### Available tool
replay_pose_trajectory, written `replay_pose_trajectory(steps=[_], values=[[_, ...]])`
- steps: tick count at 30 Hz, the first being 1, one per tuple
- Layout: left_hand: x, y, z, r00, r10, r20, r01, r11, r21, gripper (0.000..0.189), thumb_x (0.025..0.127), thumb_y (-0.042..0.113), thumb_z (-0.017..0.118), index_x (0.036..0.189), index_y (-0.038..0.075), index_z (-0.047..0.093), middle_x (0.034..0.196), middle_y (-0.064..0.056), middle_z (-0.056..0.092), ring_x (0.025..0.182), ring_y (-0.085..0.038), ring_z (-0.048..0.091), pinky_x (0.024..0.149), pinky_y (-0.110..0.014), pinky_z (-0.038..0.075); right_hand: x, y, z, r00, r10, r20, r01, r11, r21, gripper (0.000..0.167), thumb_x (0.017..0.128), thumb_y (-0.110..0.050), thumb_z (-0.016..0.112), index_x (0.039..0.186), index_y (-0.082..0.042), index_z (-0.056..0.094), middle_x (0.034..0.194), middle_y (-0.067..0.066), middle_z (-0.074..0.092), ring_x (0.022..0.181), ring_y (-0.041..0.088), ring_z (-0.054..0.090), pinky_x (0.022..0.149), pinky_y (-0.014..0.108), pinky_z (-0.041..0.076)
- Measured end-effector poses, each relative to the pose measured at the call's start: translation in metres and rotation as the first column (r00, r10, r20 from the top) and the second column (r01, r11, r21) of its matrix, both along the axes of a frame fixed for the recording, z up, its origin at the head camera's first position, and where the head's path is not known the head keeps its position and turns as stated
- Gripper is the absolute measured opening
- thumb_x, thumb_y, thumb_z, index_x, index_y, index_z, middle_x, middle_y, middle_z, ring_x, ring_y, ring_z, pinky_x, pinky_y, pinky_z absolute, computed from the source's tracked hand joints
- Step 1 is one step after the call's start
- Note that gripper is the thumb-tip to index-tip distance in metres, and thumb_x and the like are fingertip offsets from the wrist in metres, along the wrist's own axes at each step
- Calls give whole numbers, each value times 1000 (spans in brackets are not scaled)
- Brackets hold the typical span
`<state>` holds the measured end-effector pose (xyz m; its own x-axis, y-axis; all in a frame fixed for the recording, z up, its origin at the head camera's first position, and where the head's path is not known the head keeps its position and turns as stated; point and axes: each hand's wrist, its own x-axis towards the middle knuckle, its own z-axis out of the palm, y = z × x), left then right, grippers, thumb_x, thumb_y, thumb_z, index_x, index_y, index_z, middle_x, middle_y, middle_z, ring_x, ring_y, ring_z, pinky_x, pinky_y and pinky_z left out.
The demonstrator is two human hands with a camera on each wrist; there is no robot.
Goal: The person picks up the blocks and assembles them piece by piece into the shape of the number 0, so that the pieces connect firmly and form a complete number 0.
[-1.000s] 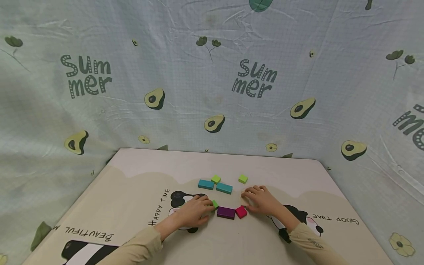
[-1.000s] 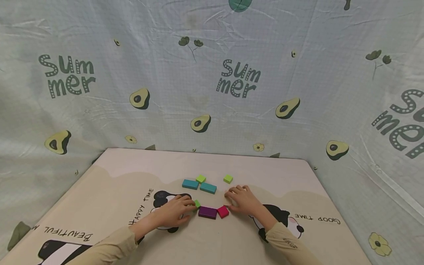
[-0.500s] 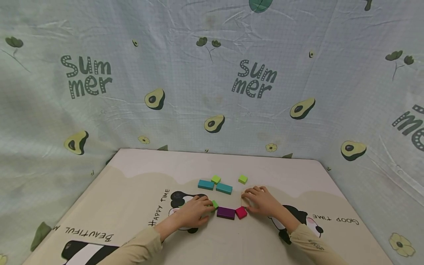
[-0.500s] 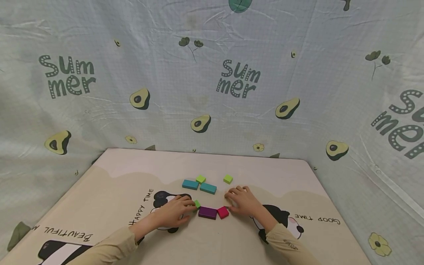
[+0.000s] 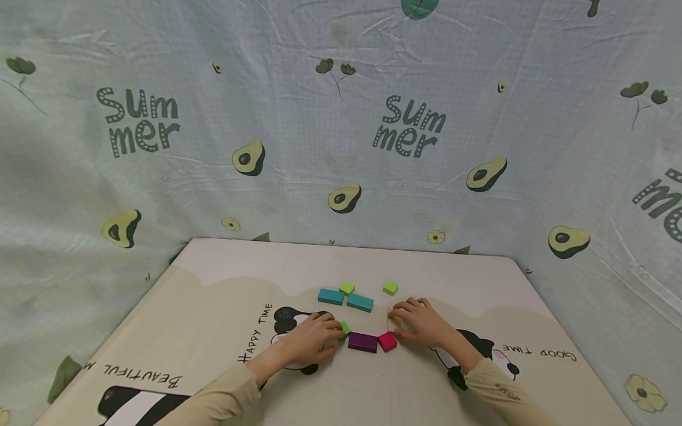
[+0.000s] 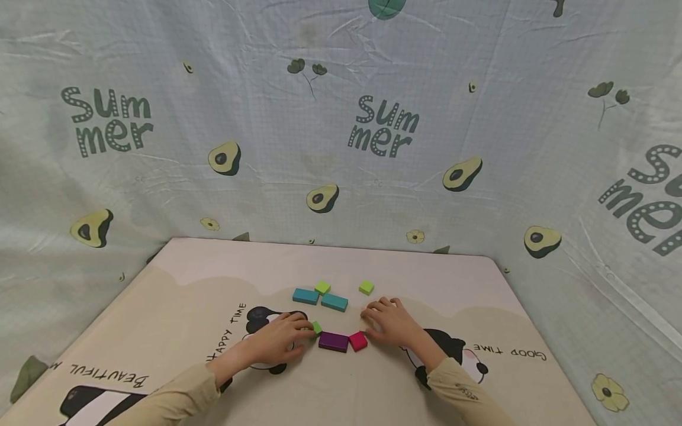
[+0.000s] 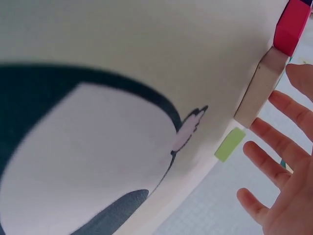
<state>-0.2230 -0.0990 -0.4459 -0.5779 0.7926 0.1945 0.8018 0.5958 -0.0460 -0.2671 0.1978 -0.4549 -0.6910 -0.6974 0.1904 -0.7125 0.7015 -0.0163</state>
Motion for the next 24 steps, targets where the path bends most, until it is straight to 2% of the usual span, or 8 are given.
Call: replay_pose_trajectory(steps=[4, 11, 16, 20, 24], values=[[-2, -1, 0, 1000, -4, 6, 4, 1000, 15, 26, 86, 22, 54, 110, 17, 62, 109, 4, 61, 102, -13, 50, 83, -34, 42, -1, 0, 1, 1000, 5, -6, -5, 1000, -13, 28, 82, -33, 61, 107, -20, 61, 110, 0, 59, 104, 21, 48, 86, 49, 36], [-6, 0, -2, 999, -20, -49, 21, 1000, 13, 20, 87, 21, 53, 104, 18, 63, 108, 2, 59, 103, -14, 49, 84, -34, 42, -2, -1, 2, 1000, 22, -9, -22, 999, -28, 27, 81, -32, 62, 105, -19, 62, 106, -1, 58, 102, 20, 47, 86, 48, 36], [-9, 1, -3, 997, -22, -70, 25, 999, 32, 15, 87, 19, 54, 97, 19, 65, 104, 1, 59, 99, -14, 50, 80, -32, 42, -4, 0, 2, 1000, 16, 6, -16, 1000, -27, 28, 81, -34, 62, 105, -20, 62, 107, -1, 59, 101, 20, 47, 86, 48, 36], [-10, 3, -1, 999, -10, -38, 11, 999, 34, 15, 86, 18, 54, 96, 17, 66, 102, 1, 60, 97, -14, 51, 77, -31, 42, -6, 0, 0, 999, 3, 33, -2, 1000, -23, 29, 81, -35, 61, 106, -20, 62, 109, -1, 59, 102, 19, 46, 86, 48, 36], [-12, 3, 1, 1000, -5, -10, 5, 999, 48, 18, 87, 18, 53, 102, 16, 63, 103, 0, 59, 96, -15, 52, 77, -31, 43, -7, 1, -1, 999, -5, 51, 6, 1000, -18, 30, 81, -37, 61, 106, -21, 62, 110, -1, 59, 102, 19, 46, 85, 48, 36]])
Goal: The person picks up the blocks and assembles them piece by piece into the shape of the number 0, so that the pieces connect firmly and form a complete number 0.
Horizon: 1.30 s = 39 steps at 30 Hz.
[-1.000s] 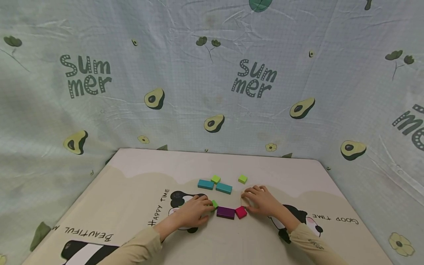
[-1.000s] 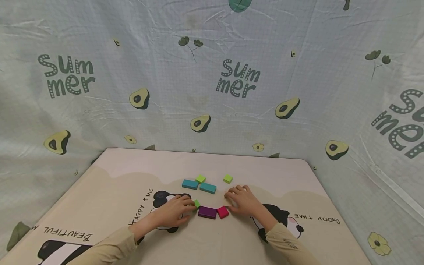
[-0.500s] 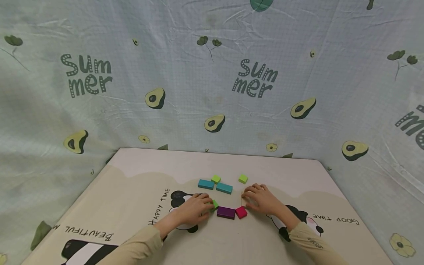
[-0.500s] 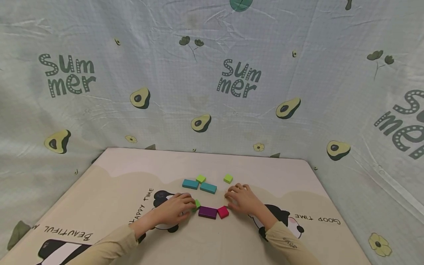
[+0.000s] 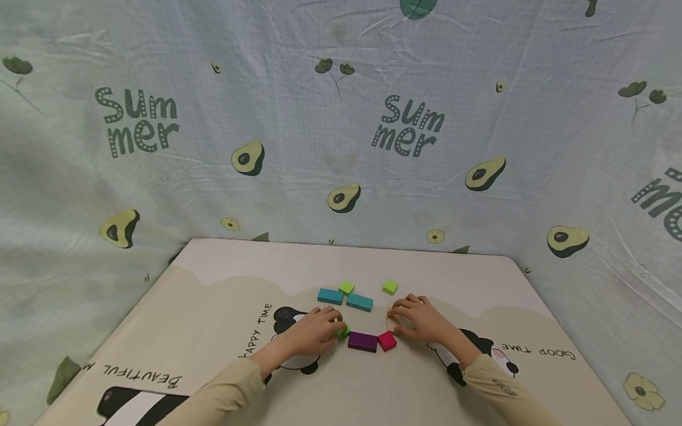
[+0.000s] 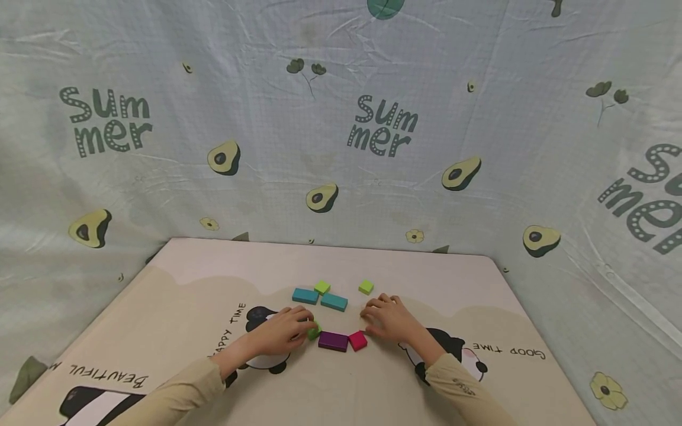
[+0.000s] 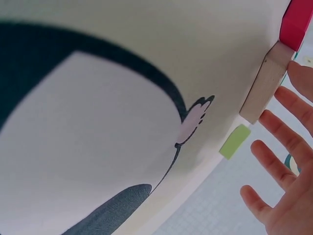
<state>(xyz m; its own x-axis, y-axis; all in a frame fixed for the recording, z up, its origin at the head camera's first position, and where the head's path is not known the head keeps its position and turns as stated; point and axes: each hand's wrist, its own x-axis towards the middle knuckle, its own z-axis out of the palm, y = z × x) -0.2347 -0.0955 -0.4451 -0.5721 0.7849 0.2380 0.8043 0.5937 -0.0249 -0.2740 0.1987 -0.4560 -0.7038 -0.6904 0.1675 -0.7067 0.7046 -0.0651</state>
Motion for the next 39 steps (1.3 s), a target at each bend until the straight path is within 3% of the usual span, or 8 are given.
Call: replay_pose_trajectory(steps=[9, 16, 20, 26, 33, 36, 39], values=[[-9, -4, -1, 1000, -13, -22, 15, 996, 93, 23, 87, 14, 53, 109, 11, 61, 105, -3, 58, 96, -18, 53, 77, -35, 45, 1, -1, 1, 999, -10, 31, 10, 1000, -7, 30, 81, -37, 62, 106, -21, 63, 111, -1, 59, 103, 19, 46, 85, 48, 35], [-18, -11, 1, 999, 54, 7, -54, 990, 133, 25, 87, 14, 54, 110, 9, 61, 103, -3, 58, 96, -17, 54, 76, -35, 45, 3, -2, 4, 999, -20, 50, 21, 1000, -14, 30, 80, -37, 62, 106, -20, 63, 112, 0, 59, 102, 20, 47, 84, 47, 35], [-26, -17, 0, 994, 112, -10, -110, 985, 136, 27, 86, 16, 56, 111, 10, 60, 101, -4, 58, 92, -17, 53, 74, -35, 45, 2, -2, 2, 998, -30, 51, 31, 999, -11, 31, 80, -37, 62, 106, -21, 63, 112, -1, 59, 102, 20, 47, 84, 47, 35], [-38, -21, -1, 975, 218, -51, -211, 971, 115, 30, 84, 20, 60, 113, 11, 57, 100, -5, 57, 90, -19, 51, 72, -38, 43, 0, -1, -1, 999, -21, 33, 22, 1000, -16, 30, 81, -36, 62, 106, -20, 63, 112, -1, 59, 101, 19, 47, 82, 45, 35], [-47, -21, -2, 937, 339, -84, -333, 940, 77, 33, 84, 24, 60, 114, 12, 56, 97, -6, 56, 89, -21, 49, 70, -39, 41, 2, 0, 0, 998, 46, -47, -49, 996, -77, 30, 82, -39, 60, 102, -16, 64, 105, 2, 61, 95, 19, 47, 76, 45, 36], [-51, -22, -2, 927, 365, -90, -359, 930, 82, 33, 84, 25, 59, 114, 10, 56, 94, -8, 55, 87, -22, 48, 69, -40, 40, 2, 0, 0, 999, 40, -35, -42, 997, -69, 30, 82, -38, 60, 103, -17, 64, 106, 1, 61, 95, 19, 47, 76, 44, 36], [-55, -23, -4, 927, 358, -110, -346, 931, 115, 34, 84, 25, 59, 113, 7, 57, 92, -10, 54, 84, -25, 48, 67, -42, 40, 1, -1, 1, 1000, 9, 21, -8, 999, -51, 30, 80, -34, 64, 104, -17, 64, 108, 1, 60, 98, 20, 47, 80, 46, 36]])
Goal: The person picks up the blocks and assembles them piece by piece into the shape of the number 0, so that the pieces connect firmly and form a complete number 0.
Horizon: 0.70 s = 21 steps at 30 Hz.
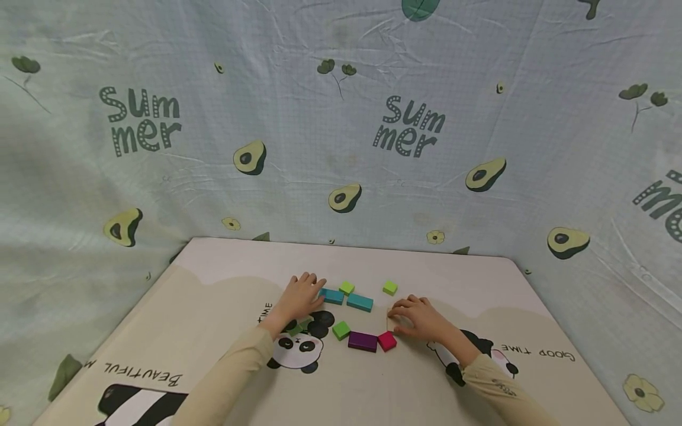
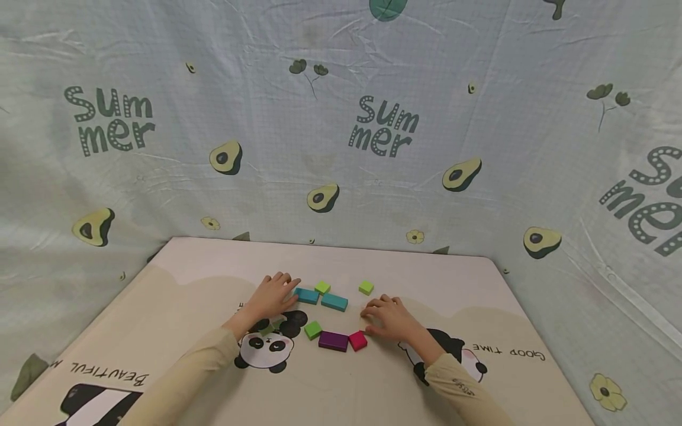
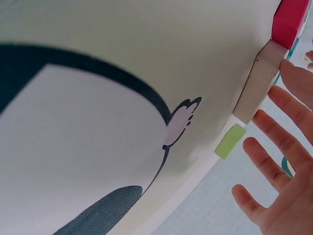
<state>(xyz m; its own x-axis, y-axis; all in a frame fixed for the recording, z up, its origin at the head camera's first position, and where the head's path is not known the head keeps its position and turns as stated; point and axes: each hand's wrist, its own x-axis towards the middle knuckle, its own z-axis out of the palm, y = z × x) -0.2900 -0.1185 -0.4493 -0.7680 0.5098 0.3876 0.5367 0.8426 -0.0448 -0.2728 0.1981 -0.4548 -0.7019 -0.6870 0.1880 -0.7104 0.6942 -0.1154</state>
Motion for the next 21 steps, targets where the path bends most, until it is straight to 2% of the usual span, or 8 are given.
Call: replay_pose_trajectory(steps=[2, 4, 5, 11, 12, 13, 16, 21], values=[[-3, -1, -3, 999, -24, -34, 25, 1000, 19, 33, 84, 25, 59, 111, 6, 57, 90, -12, 54, 82, -26, 48, 65, -43, 39, 0, 0, 0, 1000, -15, 13, 15, 1000, 18, 30, 79, -33, 64, 105, -18, 64, 109, 1, 60, 99, 20, 47, 80, 46, 36], [-7, -1, -6, 999, -42, -33, 42, 999, 28, 33, 85, 26, 57, 111, 5, 56, 90, -13, 53, 82, -26, 47, 65, -44, 39, -1, 0, 0, 1000, -24, 14, 23, 999, 32, 30, 80, -34, 64, 105, -19, 64, 110, 0, 60, 99, 20, 47, 81, 45, 36], [-14, -3, -15, 997, -47, -67, 48, 999, 14, 34, 88, 31, 52, 113, 8, 55, 90, -11, 52, 82, -25, 47, 65, -43, 38, 0, 0, 0, 1000, -27, 13, 26, 999, 38, 29, 80, -34, 64, 105, -19, 64, 110, 0, 60, 99, 19, 47, 81, 45, 36], [-18, 4, -18, 999, -36, 36, 36, 999, 8, 37, 90, 35, 49, 116, 9, 55, 91, -13, 52, 83, -25, 46, 67, -44, 37, 1, -2, 2, 999, -31, 18, 30, 998, 54, 29, 80, -34, 63, 105, -20, 64, 110, -1, 59, 99, 19, 47, 80, 45, 36], [-11, 7, -9, 996, -26, 86, 25, 1000, 19, 36, 87, 30, 54, 114, 6, 57, 91, -14, 53, 83, -27, 46, 68, -46, 38, 1, -2, 2, 999, -30, 17, 29, 998, 55, 29, 80, -34, 63, 105, -20, 64, 110, -1, 60, 99, 19, 47, 80, 45, 36], [-10, 8, -8, 995, -14, 101, 13, 1000, 11, 35, 87, 30, 55, 114, 7, 58, 92, -14, 53, 84, -27, 47, 70, -46, 38, 1, -2, 2, 999, -29, 15, 28, 998, 55, 29, 80, -34, 63, 105, -20, 64, 110, -1, 60, 99, 19, 47, 79, 45, 36], [-9, 13, -7, 991, 27, 128, -23, 999, -31, 33, 87, 31, 55, 113, 11, 59, 97, -13, 55, 89, -26, 48, 75, -47, 40, 1, -2, 2, 999, -30, 15, 29, 998, 54, 28, 80, -33, 63, 105, -19, 64, 110, -1, 60, 99, 20, 48, 79, 45, 36], [-9, 18, -9, 989, 72, 126, -63, 995, -80, 29, 86, 33, 55, 109, 16, 62, 98, -10, 58, 93, -25, 50, 78, -46, 40, 2, -3, 4, 999, -37, 23, 36, 998, 57, 28, 80, -33, 63, 105, -19, 64, 110, 0, 60, 99, 20, 48, 80, 45, 36]])
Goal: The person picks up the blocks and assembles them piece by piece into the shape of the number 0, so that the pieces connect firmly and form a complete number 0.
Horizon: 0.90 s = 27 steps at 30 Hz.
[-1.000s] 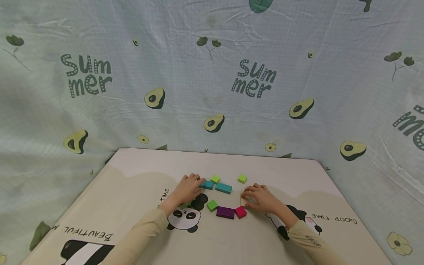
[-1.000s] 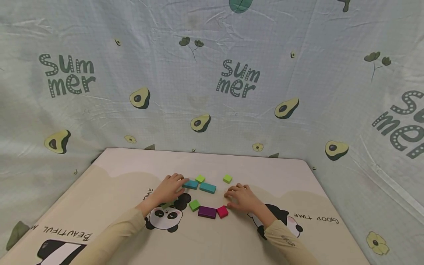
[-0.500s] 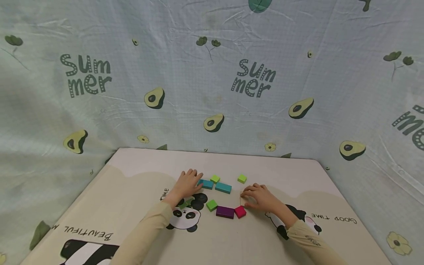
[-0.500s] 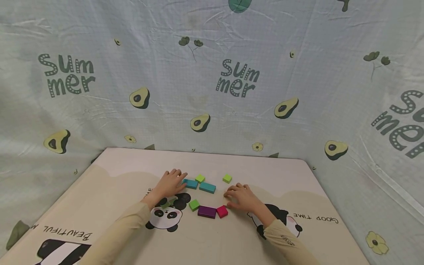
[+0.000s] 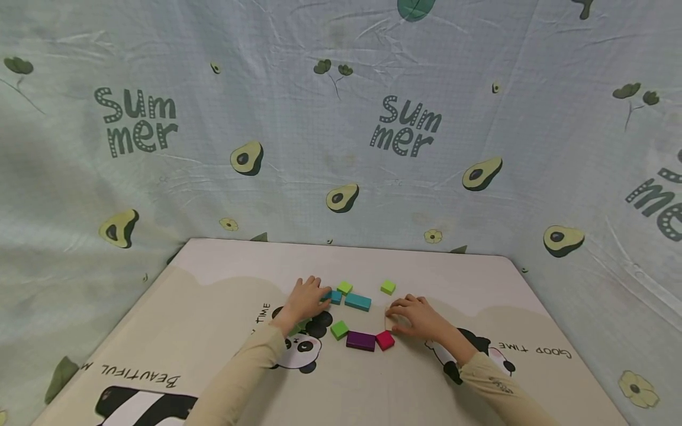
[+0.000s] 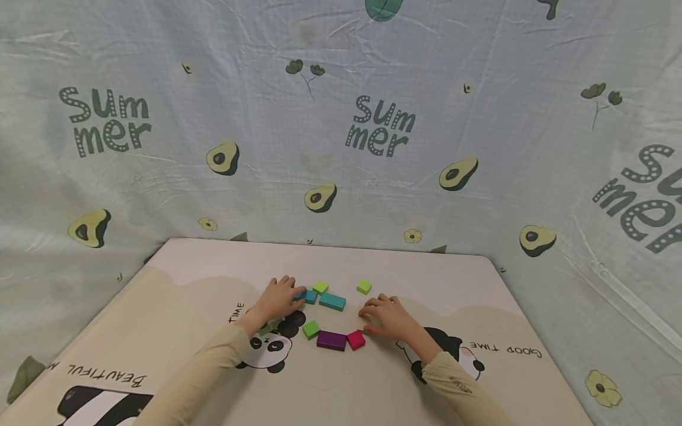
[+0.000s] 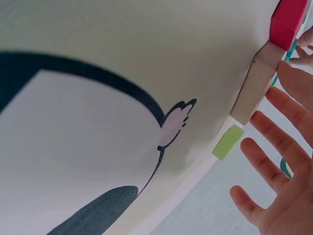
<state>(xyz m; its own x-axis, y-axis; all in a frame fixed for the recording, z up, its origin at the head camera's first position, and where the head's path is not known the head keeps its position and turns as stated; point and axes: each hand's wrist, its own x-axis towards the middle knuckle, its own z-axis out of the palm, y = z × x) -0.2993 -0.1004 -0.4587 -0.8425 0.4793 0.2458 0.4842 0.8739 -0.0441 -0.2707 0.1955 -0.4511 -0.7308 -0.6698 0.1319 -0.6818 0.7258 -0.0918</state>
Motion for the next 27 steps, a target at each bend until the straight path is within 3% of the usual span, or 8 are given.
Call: replay_pose_trajectory(steps=[10, 14, 22, 27], values=[[5, 9, 0, 997, 39, -64, -42, 998, -46, 28, 84, 38, 56, 104, 20, 61, 94, -10, 60, 93, -25, 52, 81, -50, 37, 1, -1, 1, 1000, -2, 8, 2, 1000, -3, 29, 80, -33, 63, 105, -19, 64, 109, 0, 60, 99, 20, 48, 80, 44, 35], [8, 14, -1, 994, 81, -80, -87, 994, -68, 33, 83, 45, 54, 106, 21, 60, 95, -12, 60, 95, -27, 51, 85, -53, 35, 1, -1, 1, 1000, -8, 16, 8, 1000, -6, 29, 80, -33, 64, 105, -19, 64, 109, 0, 60, 99, 21, 48, 80, 45, 35], [12, 25, 0, 982, 158, -103, -164, 985, -58, 36, 81, 49, 55, 105, 23, 60, 92, -15, 61, 93, -31, 54, 88, -58, 32, 3, -2, 0, 1000, -14, 6, 14, 1000, -15, 30, 80, -33, 64, 106, -18, 64, 109, 0, 60, 99, 21, 48, 80, 46, 35], [12, 27, -1, 982, 162, -98, -167, 985, -51, 34, 81, 48, 56, 105, 23, 60, 90, -14, 61, 93, -30, 54, 88, -58, 32, 4, -2, 0, 1000, -20, 9, 20, 1000, -15, 30, 80, -33, 64, 106, -18, 64, 110, 0, 60, 99, 21, 48, 81, 46, 35]])
